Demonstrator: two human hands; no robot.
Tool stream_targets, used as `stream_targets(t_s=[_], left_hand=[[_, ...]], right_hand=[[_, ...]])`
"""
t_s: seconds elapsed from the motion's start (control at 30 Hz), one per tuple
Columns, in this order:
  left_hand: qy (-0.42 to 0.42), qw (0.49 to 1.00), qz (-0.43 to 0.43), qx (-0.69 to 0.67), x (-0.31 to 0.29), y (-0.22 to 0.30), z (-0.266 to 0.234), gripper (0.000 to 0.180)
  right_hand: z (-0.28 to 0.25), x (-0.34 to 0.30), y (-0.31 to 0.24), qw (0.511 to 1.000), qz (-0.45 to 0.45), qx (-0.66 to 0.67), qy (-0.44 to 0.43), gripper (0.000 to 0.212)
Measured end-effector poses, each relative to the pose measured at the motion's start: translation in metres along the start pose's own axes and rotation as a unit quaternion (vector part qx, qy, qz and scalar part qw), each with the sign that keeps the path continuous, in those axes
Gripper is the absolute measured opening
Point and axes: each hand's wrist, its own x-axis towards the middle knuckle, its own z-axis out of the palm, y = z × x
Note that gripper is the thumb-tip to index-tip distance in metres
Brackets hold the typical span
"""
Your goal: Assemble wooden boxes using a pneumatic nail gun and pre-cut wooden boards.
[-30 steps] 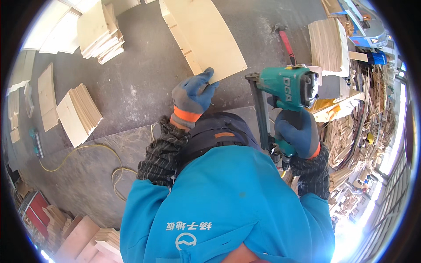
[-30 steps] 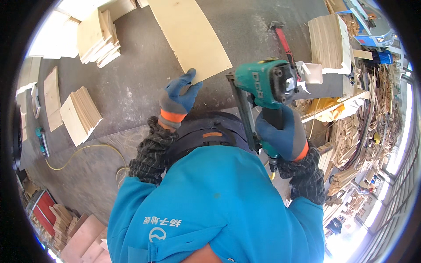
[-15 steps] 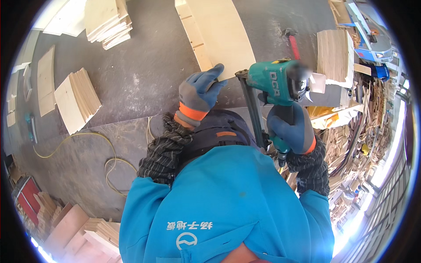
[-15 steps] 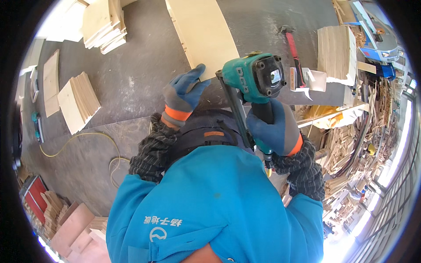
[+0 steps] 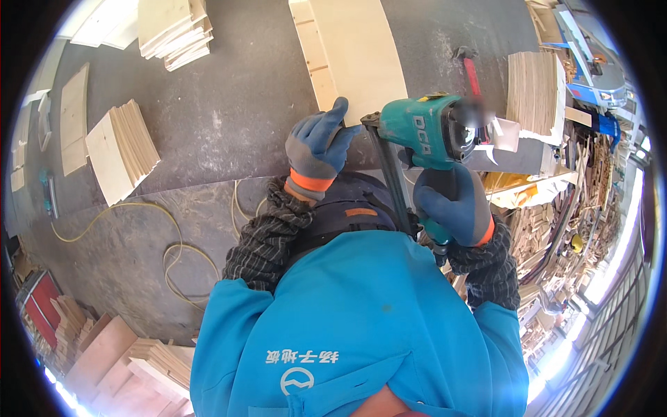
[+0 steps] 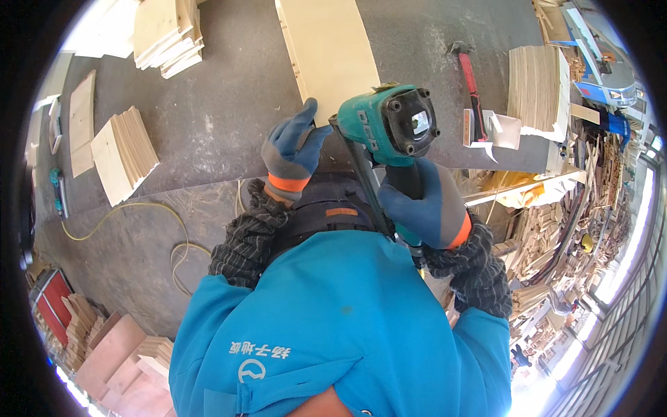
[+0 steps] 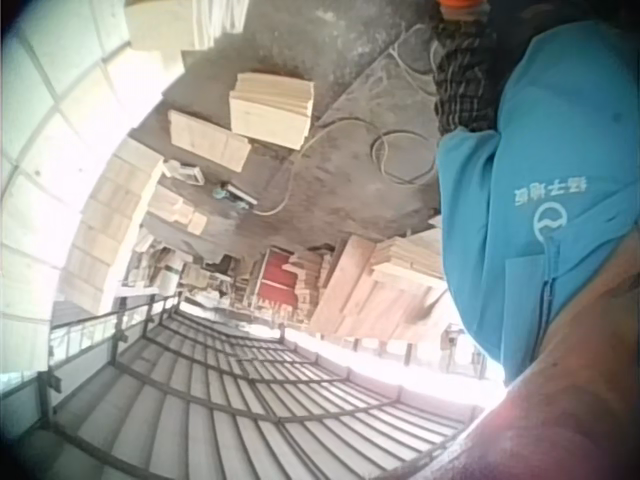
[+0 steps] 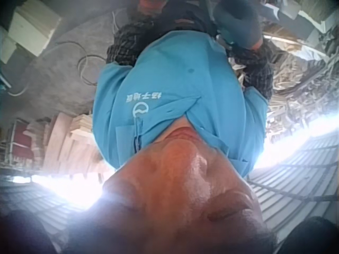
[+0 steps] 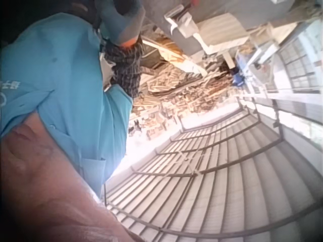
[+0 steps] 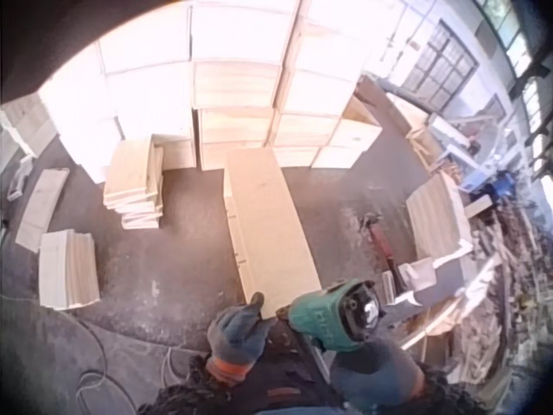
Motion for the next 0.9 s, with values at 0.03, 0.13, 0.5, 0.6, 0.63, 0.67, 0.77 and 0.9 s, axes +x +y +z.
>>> stream_targets(t_s=[0.03, 0.13, 0.5, 0.6, 0.63, 0.67, 0.77, 0.9], left_hand=[[-0.009, 1.000, 0.004, 0.014, 0.001, 0.001, -0.002, 0.059], [-0.016, 0.999, 0.013, 0.035, -0.002, -0.002, -0.002, 0.057], [-0.015, 1.000, -0.010, 0.015, -0.004, -0.003, -0.002, 0.049], [-0.010, 1.000, -0.006, 0.008, -0.004, -0.002, -0.001, 0.051], [-0.016, 1.000, -0.014, 0.011, -0.003, 0.000, -0.003, 0.052], [-0.022, 0.999, -0.022, 0.015, -0.003, 0.001, -0.003, 0.053], [0.007, 1.000, -0.011, -0.006, -0.001, 0.001, 0.000, 0.052], [0.012, 1.000, -0.004, 0.004, 0.002, 0.002, 0.001, 0.049]], right_hand=[[0.002, 0.001, -0.001, 1.000, 0.007, -0.004, -0.001, 0.030], [0.008, 0.004, 0.000, 1.000, -0.025, 0.003, -0.006, 0.031], [0.016, 0.005, -0.003, 1.000, -0.011, 0.005, -0.006, 0.035], [0.017, 0.005, -0.007, 1.000, -0.018, 0.019, -0.005, 0.034], [0.017, 0.005, -0.008, 1.000, -0.017, 0.018, -0.001, 0.034], [0.017, 0.003, -0.008, 1.000, -0.017, 0.018, 0.000, 0.034], [0.011, -0.002, -0.004, 0.999, -0.004, 0.044, 0.015, 0.030], [0.003, -0.001, 0.002, 0.999, -0.002, 0.039, 0.024, 0.024]])
